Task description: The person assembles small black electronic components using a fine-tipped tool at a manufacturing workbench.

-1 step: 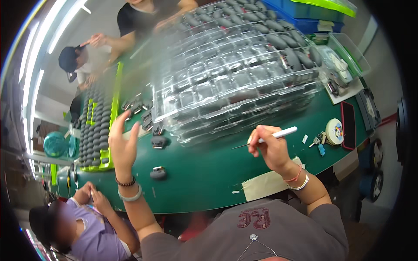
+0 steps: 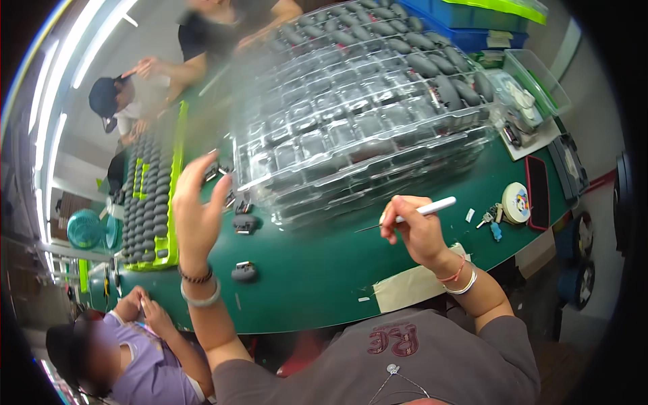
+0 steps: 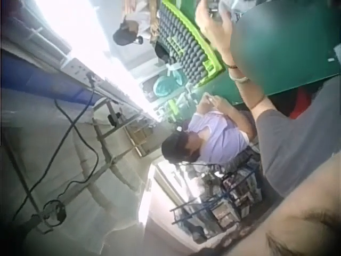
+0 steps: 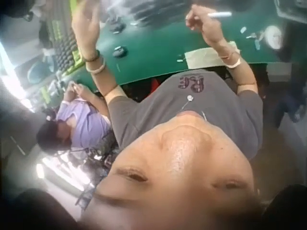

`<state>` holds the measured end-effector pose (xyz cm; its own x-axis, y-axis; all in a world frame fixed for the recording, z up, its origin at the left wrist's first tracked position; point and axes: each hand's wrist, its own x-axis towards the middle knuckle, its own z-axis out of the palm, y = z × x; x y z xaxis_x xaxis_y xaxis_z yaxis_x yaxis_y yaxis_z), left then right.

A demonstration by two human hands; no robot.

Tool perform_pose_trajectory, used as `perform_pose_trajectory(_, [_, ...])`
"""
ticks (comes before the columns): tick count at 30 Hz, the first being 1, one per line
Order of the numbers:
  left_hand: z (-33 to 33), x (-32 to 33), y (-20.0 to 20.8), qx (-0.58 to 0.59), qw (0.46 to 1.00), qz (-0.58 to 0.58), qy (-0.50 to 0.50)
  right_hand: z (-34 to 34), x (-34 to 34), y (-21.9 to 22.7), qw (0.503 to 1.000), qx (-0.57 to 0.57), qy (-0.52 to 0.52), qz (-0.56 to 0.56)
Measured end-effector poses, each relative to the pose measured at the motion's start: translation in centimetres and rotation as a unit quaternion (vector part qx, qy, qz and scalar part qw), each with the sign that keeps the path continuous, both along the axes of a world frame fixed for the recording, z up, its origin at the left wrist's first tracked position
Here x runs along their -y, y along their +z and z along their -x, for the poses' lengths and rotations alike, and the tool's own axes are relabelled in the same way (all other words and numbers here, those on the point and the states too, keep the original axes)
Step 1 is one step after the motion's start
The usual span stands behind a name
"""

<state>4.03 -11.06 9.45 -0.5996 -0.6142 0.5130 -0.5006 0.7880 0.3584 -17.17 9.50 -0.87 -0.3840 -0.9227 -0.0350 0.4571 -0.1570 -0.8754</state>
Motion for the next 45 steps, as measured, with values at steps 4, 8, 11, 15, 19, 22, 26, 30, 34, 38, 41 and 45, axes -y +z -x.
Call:
perform_pose_trajectory(4, [15.3, -1.1, 3.3, 0.034, 0.936, 0.152, -0.316, 0.7, 0.2, -0.3, 0.996, -0.081, -0.024, -0.004])
perform_pose_trajectory(8, [27.6, -0.1, 1.3, 0.152, 0.912, 0.206, -0.321, 0.8, 0.7, -0.5, 0.996, -0.086, -0.037, -0.009])
perform_pose_trajectory(11, [31.8, 0.8, 0.4, 0.24, 0.901, 0.164, -0.321, 0.7, 0.7, -0.4, 0.996, -0.084, -0.038, -0.017])
perform_pose_trajectory(15, [32.7, 0.9, 0.1, 0.232, 0.901, 0.161, -0.33, 0.2, 0.4, 0.0, 0.995, -0.097, -0.025, -0.005])
perform_pose_trajectory(19, [29.9, 1.1, 1.7, 0.119, 0.924, 0.057, -0.359, 0.1, 0.1, -0.1, 0.994, -0.112, -0.019, 0.003])
perform_pose_trajectory(22, [24.1, -0.2, 2.9, -0.065, 0.86, -0.217, -0.457, 0.3, 0.0, 0.3, 0.995, -0.093, -0.028, 0.002])
perform_pose_trajectory(26, [14.3, -5.2, 2.1, -0.208, 0.747, -0.479, -0.411, 1.0, -0.2, -0.1, 0.995, -0.089, -0.034, 0.036])
perform_pose_trajectory(30, [5.8, -8.3, -1.5, -0.288, 0.681, -0.602, -0.301, 0.6, -0.4, 0.3, 0.99, -0.107, -0.044, 0.085])
perform_pose_trajectory(34, [3.2, -10.0, -6.3, -0.281, 0.733, -0.587, -0.197, 0.7, -0.3, 0.8, 0.993, -0.057, -0.05, 0.093])
perform_pose_trajectory(38, [2.6, -10.2, -8.4, -0.298, 0.704, -0.623, -0.166, 0.1, -0.5, 1.9, 0.994, -0.05, -0.045, 0.091])
perform_pose_trajectory(41, [2.6, -10.0, -9.7, -0.287, 0.686, -0.648, -0.161, -0.6, -0.8, 2.3, 0.99, -0.085, -0.026, 0.107])
perform_pose_trajectory(45, [3.1, -10.8, -10.4, -0.225, 0.741, -0.6, -0.201, -1.9, -0.8, 1.3, 0.991, -0.111, -0.058, 0.047])
